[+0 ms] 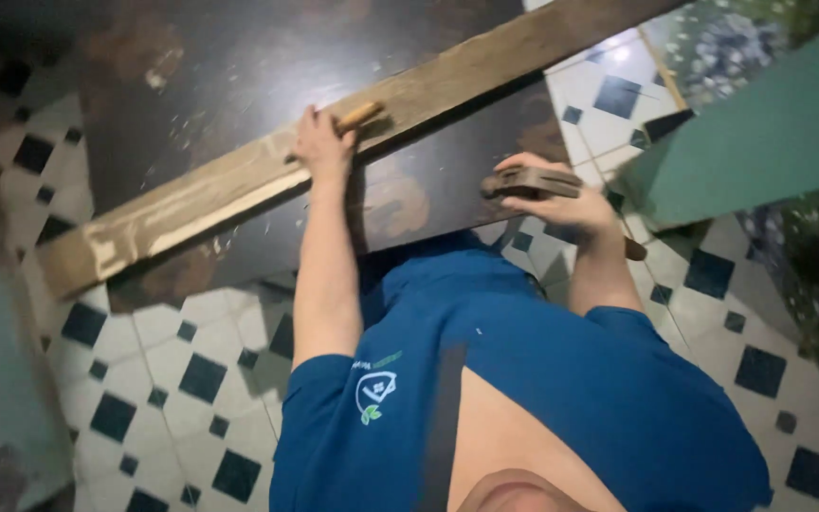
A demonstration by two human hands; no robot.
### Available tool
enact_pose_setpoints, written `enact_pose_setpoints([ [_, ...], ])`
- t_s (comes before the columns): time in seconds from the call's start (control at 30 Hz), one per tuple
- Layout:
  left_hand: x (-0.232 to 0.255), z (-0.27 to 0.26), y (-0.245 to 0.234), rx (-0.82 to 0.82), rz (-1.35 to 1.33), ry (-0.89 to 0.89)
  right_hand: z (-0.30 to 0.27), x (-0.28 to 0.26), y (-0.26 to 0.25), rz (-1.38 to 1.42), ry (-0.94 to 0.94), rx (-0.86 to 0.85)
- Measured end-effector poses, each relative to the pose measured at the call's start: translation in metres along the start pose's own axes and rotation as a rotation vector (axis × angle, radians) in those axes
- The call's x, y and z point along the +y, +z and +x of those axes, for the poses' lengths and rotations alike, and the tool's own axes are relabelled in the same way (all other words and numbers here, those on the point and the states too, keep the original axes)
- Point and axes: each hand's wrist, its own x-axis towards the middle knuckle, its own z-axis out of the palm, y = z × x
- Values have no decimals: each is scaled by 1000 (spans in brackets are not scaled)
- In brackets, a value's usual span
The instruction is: Carving a groove into a wooden plank using a hammer and a small chisel while sitting on the floor.
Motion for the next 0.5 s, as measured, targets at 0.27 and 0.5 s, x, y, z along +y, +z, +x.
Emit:
enact_pose_setpoints([
  [0.27,-36,37,31,-46,108,96,11,-27,-17,61,231,-62],
  [0.5,-42,37,29,186,113,279,60,-12,-21,10,226,-116],
])
